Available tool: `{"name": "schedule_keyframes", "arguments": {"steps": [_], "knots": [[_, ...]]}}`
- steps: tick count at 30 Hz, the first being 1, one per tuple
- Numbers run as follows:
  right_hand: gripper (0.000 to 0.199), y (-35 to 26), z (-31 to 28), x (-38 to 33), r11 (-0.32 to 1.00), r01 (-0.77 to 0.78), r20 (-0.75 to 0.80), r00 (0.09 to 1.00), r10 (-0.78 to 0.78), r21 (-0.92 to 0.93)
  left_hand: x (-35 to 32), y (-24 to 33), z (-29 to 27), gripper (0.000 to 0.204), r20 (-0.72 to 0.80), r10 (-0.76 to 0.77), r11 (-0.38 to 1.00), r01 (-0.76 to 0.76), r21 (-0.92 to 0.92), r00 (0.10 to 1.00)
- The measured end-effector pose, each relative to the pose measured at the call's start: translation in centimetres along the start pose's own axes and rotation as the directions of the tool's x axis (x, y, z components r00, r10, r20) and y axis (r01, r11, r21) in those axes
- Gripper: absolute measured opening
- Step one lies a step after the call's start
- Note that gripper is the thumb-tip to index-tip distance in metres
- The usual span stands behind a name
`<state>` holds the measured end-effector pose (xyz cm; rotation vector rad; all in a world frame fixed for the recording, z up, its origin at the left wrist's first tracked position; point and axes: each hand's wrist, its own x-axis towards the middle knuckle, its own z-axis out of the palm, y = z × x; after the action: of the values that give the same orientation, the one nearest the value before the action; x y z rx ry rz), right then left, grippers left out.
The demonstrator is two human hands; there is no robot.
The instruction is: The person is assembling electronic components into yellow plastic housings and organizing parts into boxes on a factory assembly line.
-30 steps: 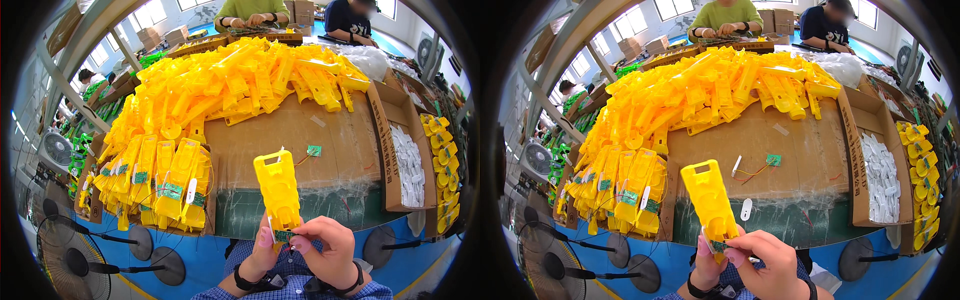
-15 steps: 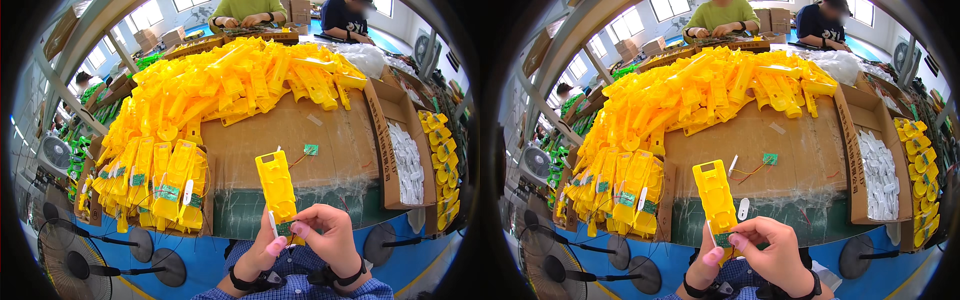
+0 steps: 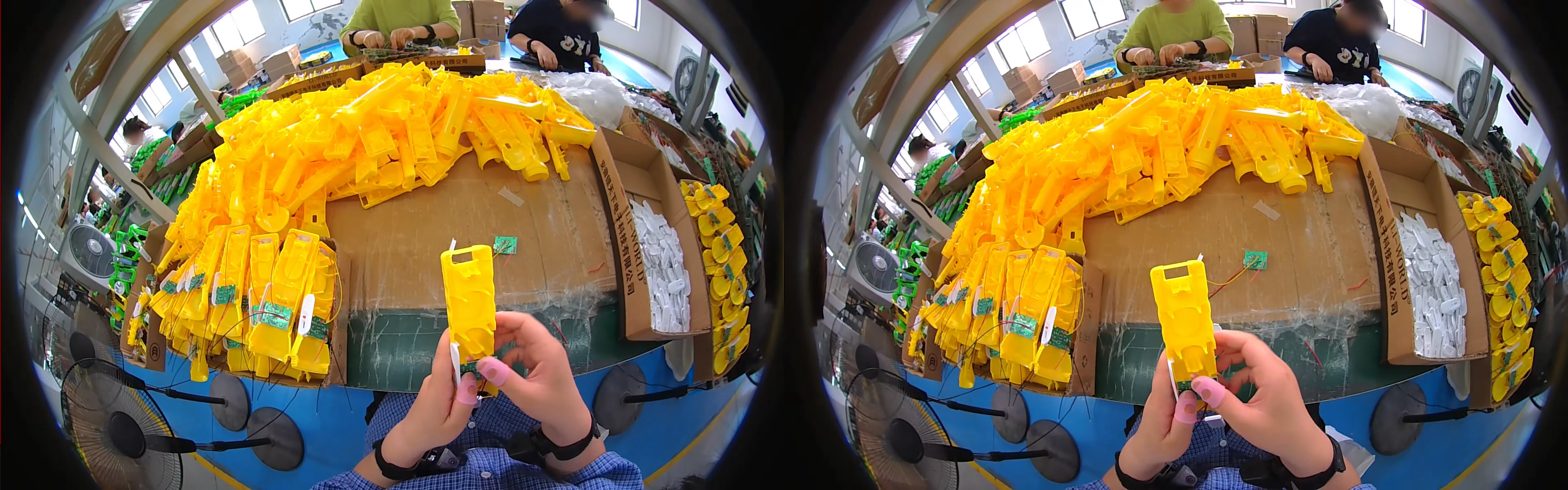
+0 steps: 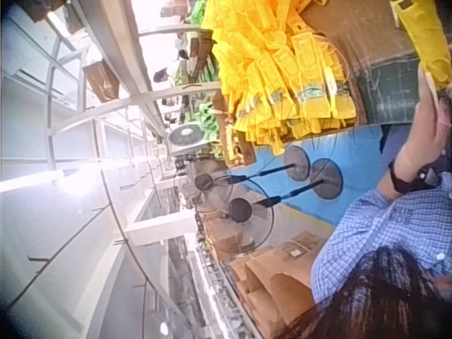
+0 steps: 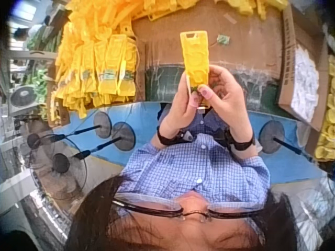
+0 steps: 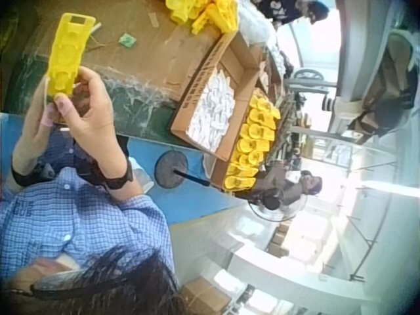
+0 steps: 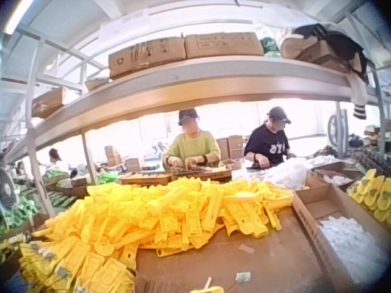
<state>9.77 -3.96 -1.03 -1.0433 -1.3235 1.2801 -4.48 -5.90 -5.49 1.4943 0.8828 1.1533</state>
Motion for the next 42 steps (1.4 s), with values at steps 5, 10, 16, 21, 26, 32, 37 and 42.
{"name": "schedule_keyframes", "arguments": {"steps": [5, 10, 16, 21, 26, 32, 37, 42], "knots": [[0.038, 0.6, -0.3, 0.2, 0.982, 0.064, 0.078, 0.996, -0.051, -0.175, 0.2, 0.2, 0.5, 0.052, -0.04, 0.013, 1.0, -0.014, -0.015, 0.999], [0.038, 1.4, 0.3, 0.0, 0.997, 0.06, 0.004, 0.998, -0.06, -0.041, 0.1, -0.2, 0.8, 0.047, -0.063, -0.051, 0.992, 0.043, -0.117, 0.997], [0.038, 1.8, 0.4, 0.1, 0.997, 0.072, 0.019, 0.997, -0.072, 0.0, -0.1, 0.3, 1.2, 0.043, -0.119, -0.01, 0.999, 0.016, 0.046, 0.993], [0.037, 2.0, 0.7, 0.2, 0.994, 0.085, -0.014, 0.996, -0.084, 0.068, 0.0, 0.6, 1.4, 0.043, -0.163, -0.001, 0.994, 0.018, 0.104, 0.987], [0.036, 2.1, 0.7, 0.2, 0.993, 0.083, -0.012, 0.996, -0.083, 0.08, 0.0, 0.6, 1.2, 0.043, -0.147, -0.007, 0.991, 0.027, 0.133, 0.989], [0.048, 0.7, -0.9, 0.2, 0.886, -0.138, 0.201, 0.978, 0.051, 0.444, -0.1, 0.2, 0.1, 0.046, -0.115, -0.049, 0.983, 0.027, -0.183, 0.992], [0.064, 2.1, -1.2, -0.6, 0.873, -0.188, 0.366, 0.93, 0.011, 0.45, -0.4, 0.3, -0.8, 0.044, -0.101, -0.032, 0.989, 0.017, -0.148, 0.994], [0.068, 2.3, -0.9, -0.6, 0.766, -0.252, 0.386, 0.922, 0.005, 0.591, -0.5, 1.8, 0.3, 0.039, -0.251, -0.08, 0.959, 0.006, -0.283, 0.965]]}}
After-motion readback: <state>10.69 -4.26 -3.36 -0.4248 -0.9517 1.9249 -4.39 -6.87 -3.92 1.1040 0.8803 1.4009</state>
